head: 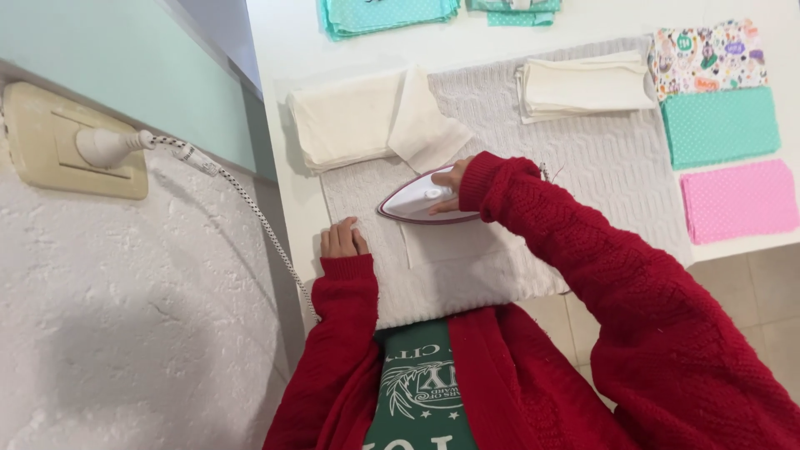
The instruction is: Ironing and folding small pieces of white fabric on a workbench.
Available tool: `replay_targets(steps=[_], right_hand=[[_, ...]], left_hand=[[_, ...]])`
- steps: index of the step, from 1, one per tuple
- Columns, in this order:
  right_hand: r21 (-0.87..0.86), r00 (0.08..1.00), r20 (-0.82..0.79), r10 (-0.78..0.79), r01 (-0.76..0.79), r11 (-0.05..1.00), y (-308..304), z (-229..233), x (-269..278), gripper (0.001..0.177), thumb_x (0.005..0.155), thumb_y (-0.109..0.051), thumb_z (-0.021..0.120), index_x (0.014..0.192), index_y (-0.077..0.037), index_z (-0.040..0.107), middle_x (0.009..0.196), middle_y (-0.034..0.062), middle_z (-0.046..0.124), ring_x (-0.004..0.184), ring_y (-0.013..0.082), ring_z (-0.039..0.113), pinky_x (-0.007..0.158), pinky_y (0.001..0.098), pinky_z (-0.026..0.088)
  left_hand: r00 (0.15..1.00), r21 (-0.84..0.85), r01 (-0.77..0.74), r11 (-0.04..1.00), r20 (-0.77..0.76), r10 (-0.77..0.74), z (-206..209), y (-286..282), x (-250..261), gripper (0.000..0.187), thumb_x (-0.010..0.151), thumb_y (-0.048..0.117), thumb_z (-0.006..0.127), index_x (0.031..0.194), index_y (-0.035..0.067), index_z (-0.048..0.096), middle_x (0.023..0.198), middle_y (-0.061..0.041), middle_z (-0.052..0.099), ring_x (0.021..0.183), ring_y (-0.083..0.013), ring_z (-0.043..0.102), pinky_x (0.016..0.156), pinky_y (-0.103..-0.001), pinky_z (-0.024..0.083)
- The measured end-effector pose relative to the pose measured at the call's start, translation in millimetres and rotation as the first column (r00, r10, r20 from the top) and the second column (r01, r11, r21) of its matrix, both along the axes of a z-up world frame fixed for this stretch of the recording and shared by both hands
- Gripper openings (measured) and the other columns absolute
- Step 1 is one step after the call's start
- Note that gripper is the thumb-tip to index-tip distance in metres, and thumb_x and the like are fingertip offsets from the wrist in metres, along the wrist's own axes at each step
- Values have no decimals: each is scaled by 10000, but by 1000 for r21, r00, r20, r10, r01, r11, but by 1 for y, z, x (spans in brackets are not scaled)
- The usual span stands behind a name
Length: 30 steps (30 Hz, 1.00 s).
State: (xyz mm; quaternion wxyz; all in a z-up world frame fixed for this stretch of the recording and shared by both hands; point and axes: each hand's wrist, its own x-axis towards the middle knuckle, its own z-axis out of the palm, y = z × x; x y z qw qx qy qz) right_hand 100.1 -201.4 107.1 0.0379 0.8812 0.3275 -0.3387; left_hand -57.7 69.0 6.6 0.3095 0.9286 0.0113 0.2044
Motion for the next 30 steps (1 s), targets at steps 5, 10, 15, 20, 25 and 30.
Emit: replay_targets(steps=[5, 10, 15, 20, 25, 30], right_hand=[[-61, 999, -26, -40, 38, 997, 2, 3, -4, 718, 806, -879, 455, 1142, -253, 555, 1032, 126, 748, 980, 314, 734, 803, 393, 602], [-105, 998, -52, -46, 40, 994, 3, 6, -5, 717, 843, -860, 435, 1222, -263, 552, 1102, 170, 722, 1034, 331, 709, 877, 415, 573], [-156, 995, -64, -72, 61, 986, 1, -6, -5, 843, 808, -890, 386, 1432, -326, 437, 1239, 90, 692, 1203, 312, 641, 988, 461, 517], [1, 999, 11, -42, 42, 999, -6, -24, -1, 777, 819, -895, 407, 1272, -281, 557, 1137, 140, 708, 1062, 330, 697, 902, 430, 559], [467, 975, 207, -83, -23, 884, -39, -5, 0, 521, 873, -679, 628, 1074, -202, 563, 951, 17, 647, 909, 270, 681, 784, 402, 569], [89, 975, 191, 114, -132, 987, -47, -12, -19, 800, 829, -361, 753, 1483, -270, 303, 1302, 37, 553, 1242, 294, 577, 993, 489, 525]], left_hand=[[1000, 9, 12, 1000, 16, -12, 10, 0, -6, 178, 951, 92, 606, 1124, 123, 636, 839, -36, 545, 719, -231, 510, 700, -342, 433], [998, 13, -45, 999, 39, 45, 12, -8, -5, 185, 935, 32, 623, 1101, 113, 641, 824, -46, 543, 728, -242, 527, 676, -340, 452], [998, 20, -1, 1000, 58, 0, 2, -6, -7, 150, 957, 55, 596, 1087, 106, 650, 831, -53, 554, 716, -263, 530, 695, -364, 454], [997, 45, -3, 999, 80, 0, 12, -7, -1, 196, 943, 28, 586, 1111, 107, 646, 842, -48, 538, 742, -262, 527, 712, -358, 466], [998, 51, 10, 999, 64, -13, 30, -10, -1, 183, 948, 13, 570, 1098, 92, 640, 849, -59, 544, 725, -262, 522, 707, -361, 463], [997, 59, 11, 998, 76, -15, 12, -2, -4, 187, 944, 47, 581, 1109, 106, 646, 852, -45, 540, 731, -241, 517, 716, -345, 469]])
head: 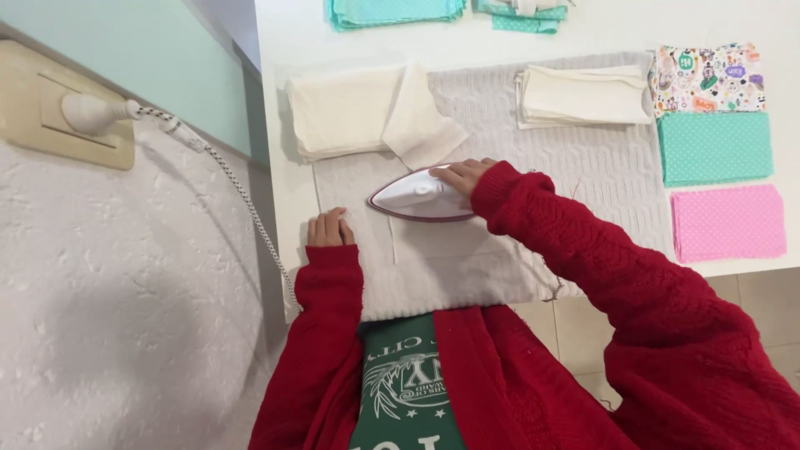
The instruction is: Ironing and folding small pieces of white fabric on a workbench.
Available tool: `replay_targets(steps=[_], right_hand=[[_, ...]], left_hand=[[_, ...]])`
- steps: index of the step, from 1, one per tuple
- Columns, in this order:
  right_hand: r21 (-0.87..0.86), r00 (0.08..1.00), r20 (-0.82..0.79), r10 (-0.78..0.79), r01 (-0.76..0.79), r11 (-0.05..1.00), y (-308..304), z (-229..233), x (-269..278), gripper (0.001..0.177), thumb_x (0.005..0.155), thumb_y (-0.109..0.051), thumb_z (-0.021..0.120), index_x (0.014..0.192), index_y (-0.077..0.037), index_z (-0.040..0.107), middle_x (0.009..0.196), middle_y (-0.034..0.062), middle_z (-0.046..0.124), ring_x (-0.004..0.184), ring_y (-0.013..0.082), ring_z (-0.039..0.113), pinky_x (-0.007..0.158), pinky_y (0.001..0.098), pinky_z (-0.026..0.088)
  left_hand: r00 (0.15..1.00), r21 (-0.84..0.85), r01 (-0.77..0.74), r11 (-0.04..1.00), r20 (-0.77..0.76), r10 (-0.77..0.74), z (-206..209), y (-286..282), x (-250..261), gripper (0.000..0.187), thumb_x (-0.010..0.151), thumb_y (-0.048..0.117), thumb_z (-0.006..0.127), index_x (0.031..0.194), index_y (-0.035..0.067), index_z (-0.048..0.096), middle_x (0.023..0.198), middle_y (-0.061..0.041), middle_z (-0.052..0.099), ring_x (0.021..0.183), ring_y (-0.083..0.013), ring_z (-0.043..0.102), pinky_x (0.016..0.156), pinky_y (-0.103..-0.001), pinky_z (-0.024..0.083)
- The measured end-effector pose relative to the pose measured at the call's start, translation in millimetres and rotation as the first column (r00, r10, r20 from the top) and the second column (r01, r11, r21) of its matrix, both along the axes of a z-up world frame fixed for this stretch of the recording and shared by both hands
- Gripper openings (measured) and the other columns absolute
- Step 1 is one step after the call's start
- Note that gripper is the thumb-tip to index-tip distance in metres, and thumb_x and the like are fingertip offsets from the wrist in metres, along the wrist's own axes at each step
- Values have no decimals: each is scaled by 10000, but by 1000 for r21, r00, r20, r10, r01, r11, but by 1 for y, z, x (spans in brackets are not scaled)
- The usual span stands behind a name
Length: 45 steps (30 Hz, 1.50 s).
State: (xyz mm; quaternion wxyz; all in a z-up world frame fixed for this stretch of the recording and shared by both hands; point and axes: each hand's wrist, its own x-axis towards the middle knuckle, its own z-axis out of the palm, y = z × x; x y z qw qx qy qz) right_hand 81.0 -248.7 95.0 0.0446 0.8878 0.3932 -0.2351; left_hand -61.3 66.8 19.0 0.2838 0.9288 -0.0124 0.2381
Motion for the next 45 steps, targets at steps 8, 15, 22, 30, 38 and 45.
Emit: replay_targets(steps=[8, 15, 22, 30, 38, 45], right_hand=[[123, 984, 163, 78, -99, 987, -14, -21, 0, 924, 798, -36, 710, 1581, -222, 256, 1112, 79, 616, 1064, 302, 677, 895, 452, 581], [129, 965, 225, 133, -165, 978, -11, -7, 2, 890, 754, -108, 798, 1529, -218, 375, 1008, 63, 662, 981, 269, 713, 888, 434, 574], [247, 993, 107, -38, 11, 969, 8, -21, 4, 660, 823, -545, 729, 1315, -147, 541, 1156, 112, 585, 958, 306, 684, 763, 442, 605], [-216, 935, -116, -334, 305, 928, 56, 5, 7, 683, 881, -818, 432, 1199, -238, 600, 1052, 105, 733, 933, 289, 748, 745, 376, 614], [-233, 922, -112, -371, 338, 912, 61, -22, 6, 642, 915, -805, 375, 1111, -231, 585, 1033, 172, 724, 906, 308, 749, 680, 349, 605], [-263, 922, -91, -377, 343, 902, 61, -14, 4, 637, 894, -815, 379, 1126, -257, 581, 1078, 186, 724, 968, 327, 740, 746, 381, 597]], left_hand=[[1000, -54, 1, 999, -12, -2, 3, 3, 1, 199, 927, 4, 608, 1096, 101, 647, 802, -42, 544, 695, -226, 522, 667, -328, 450], [999, -64, -43, 997, -29, 41, -23, 4, 1, 218, 917, 43, 630, 1107, 145, 658, 805, -24, 551, 701, -209, 516, 655, -322, 449], [998, -39, -32, 999, -54, 30, -9, 3, -2, 239, 905, 6, 654, 1112, 125, 650, 809, -41, 563, 705, -224, 536, 644, -333, 455], [997, -40, -38, 999, -67, 35, -14, 4, 0, 245, 911, 5, 652, 1114, 141, 641, 821, -27, 552, 723, -213, 527, 643, -321, 447], [998, -61, -18, 998, -68, 14, -12, 5, 1, 251, 910, -8, 648, 1118, 132, 632, 831, -36, 540, 722, -222, 520, 646, -337, 442], [997, -70, -9, 998, -83, 3, 3, 3, 2, 221, 924, 10, 641, 1112, 126, 632, 837, -42, 543, 722, -226, 522, 655, -335, 442]])
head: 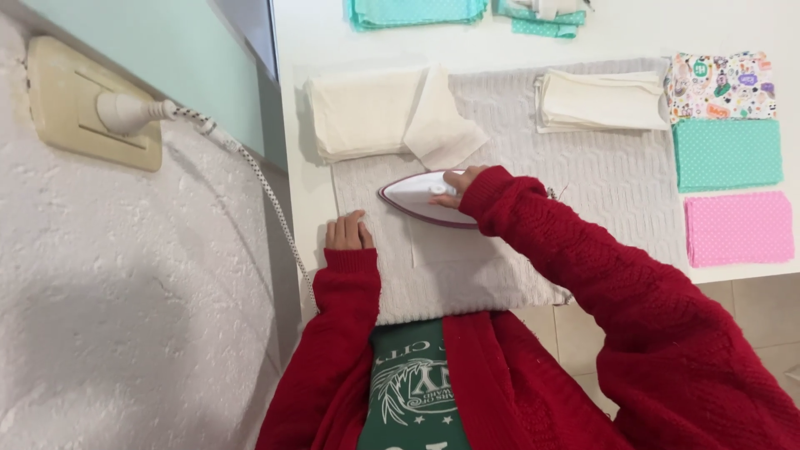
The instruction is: Ironing and folding small pieces of white fabric on a workbench.
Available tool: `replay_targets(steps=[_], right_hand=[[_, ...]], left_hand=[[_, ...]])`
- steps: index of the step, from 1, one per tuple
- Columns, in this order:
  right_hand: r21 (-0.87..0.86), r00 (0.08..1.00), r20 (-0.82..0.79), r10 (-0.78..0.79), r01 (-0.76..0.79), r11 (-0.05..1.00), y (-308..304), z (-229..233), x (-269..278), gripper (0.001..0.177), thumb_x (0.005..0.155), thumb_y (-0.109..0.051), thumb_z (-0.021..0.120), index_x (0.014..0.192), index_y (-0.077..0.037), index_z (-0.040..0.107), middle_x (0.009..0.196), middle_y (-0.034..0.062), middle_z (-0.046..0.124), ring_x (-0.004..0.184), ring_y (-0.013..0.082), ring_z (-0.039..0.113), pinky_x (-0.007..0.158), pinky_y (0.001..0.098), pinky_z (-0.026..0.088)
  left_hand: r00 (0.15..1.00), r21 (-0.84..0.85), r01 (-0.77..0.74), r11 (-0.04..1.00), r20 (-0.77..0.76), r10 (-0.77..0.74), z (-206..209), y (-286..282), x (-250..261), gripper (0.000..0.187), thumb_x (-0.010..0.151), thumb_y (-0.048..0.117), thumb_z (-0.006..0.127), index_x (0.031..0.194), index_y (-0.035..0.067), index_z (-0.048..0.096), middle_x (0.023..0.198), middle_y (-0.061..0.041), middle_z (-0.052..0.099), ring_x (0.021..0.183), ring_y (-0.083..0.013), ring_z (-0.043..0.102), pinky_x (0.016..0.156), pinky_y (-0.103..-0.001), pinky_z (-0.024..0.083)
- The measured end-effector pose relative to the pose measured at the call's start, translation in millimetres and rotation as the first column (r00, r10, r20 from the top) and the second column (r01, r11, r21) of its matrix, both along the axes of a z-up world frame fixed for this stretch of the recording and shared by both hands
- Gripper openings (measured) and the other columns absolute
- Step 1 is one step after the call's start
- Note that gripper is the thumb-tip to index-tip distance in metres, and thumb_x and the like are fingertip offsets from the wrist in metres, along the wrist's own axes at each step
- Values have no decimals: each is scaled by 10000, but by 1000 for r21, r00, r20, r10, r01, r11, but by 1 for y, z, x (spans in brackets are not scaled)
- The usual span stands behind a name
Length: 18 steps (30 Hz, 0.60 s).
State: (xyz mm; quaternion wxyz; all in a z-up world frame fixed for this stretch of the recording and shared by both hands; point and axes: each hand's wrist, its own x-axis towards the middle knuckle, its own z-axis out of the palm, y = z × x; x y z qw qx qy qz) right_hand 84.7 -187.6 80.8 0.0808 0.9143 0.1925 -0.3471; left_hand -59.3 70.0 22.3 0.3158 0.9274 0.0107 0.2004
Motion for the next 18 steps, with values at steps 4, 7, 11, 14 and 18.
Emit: replay_targets(steps=[4, 7, 11, 14, 18], right_hand=[[30, 999, 16, 44, -45, 999, -1, -5, -4, 626, 896, -791, 396, 1139, -242, 571, 1065, 216, 720, 974, 357, 733, 768, 407, 595], [27, 999, 35, 23, -24, 999, -3, 0, 0, 629, 896, -797, 392, 1125, -243, 581, 1038, 209, 726, 946, 344, 741, 744, 393, 597], [15, 997, 10, 77, -77, 997, -2, 9, -3, 620, 913, -798, 377, 1097, -245, 589, 1009, 189, 734, 902, 308, 752, 712, 359, 606], [-21, 999, -37, -20, 19, 1000, 9, 16, -3, 581, 939, -769, 331, 1120, -273, 572, 1039, 177, 730, 935, 315, 745, 733, 384, 595], [21, 998, -1, 67, -67, 998, -3, 8, -1, 641, 910, -803, 373, 1109, -232, 584, 1033, 212, 724, 930, 353, 742, 718, 401, 596]], left_hand=[[1000, -15, -4, 1000, -26, 3, 8, 1, -6, 199, 937, 28, 625, 1110, 125, 629, 851, -44, 552, 735, -231, 525, 661, -341, 448], [1000, -14, 14, 1000, -19, -14, 15, -1, 2, 195, 945, 28, 620, 1117, 121, 625, 864, -48, 553, 750, -234, 533, 670, -342, 449], [1000, -12, 3, 1000, -20, -3, 17, 1, -4, 199, 948, 21, 618, 1121, 120, 622, 875, -51, 558, 752, -236, 533, 678, -346, 451], [999, 20, -10, 1000, -43, 11, 3, 0, -6, 201, 942, 33, 624, 1120, 127, 627, 870, -37, 552, 764, -224, 537, 677, -336, 456], [1000, -8, -18, 1000, 11, 18, -25, 1, 0, 176, 963, 80, 592, 1121, 143, 636, 855, -22, 542, 750, -210, 516, 693, -329, 455]])
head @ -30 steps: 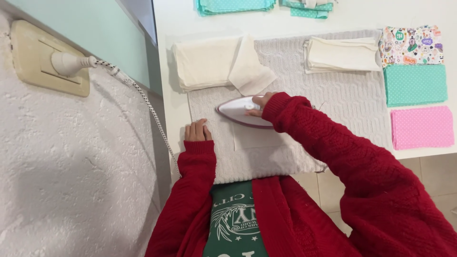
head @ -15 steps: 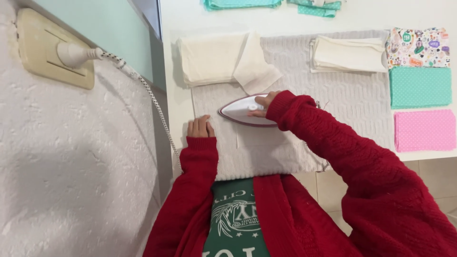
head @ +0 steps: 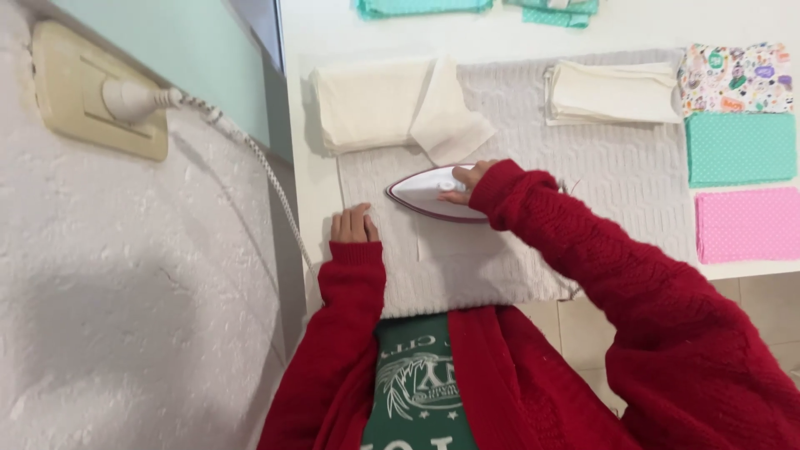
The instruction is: Ironing and folding small pieces of white fabric on a workbench.
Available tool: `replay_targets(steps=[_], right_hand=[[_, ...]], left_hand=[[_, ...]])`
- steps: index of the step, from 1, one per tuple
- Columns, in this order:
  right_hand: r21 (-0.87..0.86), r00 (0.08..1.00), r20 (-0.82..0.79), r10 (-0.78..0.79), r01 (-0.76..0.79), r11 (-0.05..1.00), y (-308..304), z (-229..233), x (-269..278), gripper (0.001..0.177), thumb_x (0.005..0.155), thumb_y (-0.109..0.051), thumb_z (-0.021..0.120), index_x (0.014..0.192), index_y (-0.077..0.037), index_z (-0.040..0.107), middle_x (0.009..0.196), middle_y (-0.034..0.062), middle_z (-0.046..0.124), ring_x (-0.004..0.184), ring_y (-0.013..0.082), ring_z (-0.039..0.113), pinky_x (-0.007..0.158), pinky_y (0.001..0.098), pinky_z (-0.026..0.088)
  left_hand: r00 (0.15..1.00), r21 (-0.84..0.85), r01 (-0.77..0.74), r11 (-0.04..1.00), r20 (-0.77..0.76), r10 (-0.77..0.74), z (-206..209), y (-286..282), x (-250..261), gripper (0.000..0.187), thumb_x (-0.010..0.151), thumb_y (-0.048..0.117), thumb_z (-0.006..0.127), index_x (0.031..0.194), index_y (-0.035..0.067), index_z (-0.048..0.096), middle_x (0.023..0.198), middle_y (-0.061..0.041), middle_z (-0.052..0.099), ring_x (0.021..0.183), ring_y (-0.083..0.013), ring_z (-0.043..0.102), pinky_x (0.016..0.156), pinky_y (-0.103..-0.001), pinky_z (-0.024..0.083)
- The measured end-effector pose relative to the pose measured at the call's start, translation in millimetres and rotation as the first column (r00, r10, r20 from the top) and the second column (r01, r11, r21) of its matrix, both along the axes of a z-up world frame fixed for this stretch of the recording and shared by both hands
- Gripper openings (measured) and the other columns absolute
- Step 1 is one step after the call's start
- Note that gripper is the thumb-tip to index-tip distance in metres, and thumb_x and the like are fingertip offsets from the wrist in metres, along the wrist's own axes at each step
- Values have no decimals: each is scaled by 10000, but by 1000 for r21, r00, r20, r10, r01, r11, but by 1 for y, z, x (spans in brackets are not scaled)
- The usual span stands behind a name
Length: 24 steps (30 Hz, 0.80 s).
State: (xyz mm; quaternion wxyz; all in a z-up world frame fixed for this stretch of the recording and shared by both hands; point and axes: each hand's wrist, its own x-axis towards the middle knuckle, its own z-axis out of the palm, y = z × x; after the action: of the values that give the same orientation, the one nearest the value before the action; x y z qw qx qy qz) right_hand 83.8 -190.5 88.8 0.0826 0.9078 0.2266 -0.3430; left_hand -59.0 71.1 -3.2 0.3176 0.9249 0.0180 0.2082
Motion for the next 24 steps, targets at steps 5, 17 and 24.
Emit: replay_targets(steps=[5, 17, 24], right_hand=[[4, 1000, -3, -20, 20, 1000, -2, 10, -11, 690, 896, -811, 382, 1177, -214, 583, 1104, 247, 706, 1014, 400, 715, 808, 434, 589], [-46, 996, 31, -86, 87, 995, -47, 1, -14, 643, 923, -806, 323, 1067, -239, 592, 932, 192, 750, 842, 325, 764, 635, 355, 616], [-133, 984, 2, -176, 175, 976, -65, 13, -22, 622, 940, -778, 285, 1142, -268, 578, 1016, 215, 742, 911, 327, 759, 697, 370, 617]], left_hand=[[1000, 10, -5, 1000, 2, 5, -8, 1, -3, 157, 996, 175, 565, 1131, 159, 642, 858, -18, 546, 765, -218, 525, 696, -338, 461], [993, -71, 56, 996, 103, -48, -19, -34, 5, 362, 962, 104, 543, 1316, 162, 588, 1091, -15, 626, 992, -219, 590, 899, -345, 471], [914, -27, 383, 923, -136, -383, -6, -67, -2, 657, 1001, 55, 392, 1603, 74, 130, 1660, -133, 236, 1492, -294, 301, 1236, -494, 129]])
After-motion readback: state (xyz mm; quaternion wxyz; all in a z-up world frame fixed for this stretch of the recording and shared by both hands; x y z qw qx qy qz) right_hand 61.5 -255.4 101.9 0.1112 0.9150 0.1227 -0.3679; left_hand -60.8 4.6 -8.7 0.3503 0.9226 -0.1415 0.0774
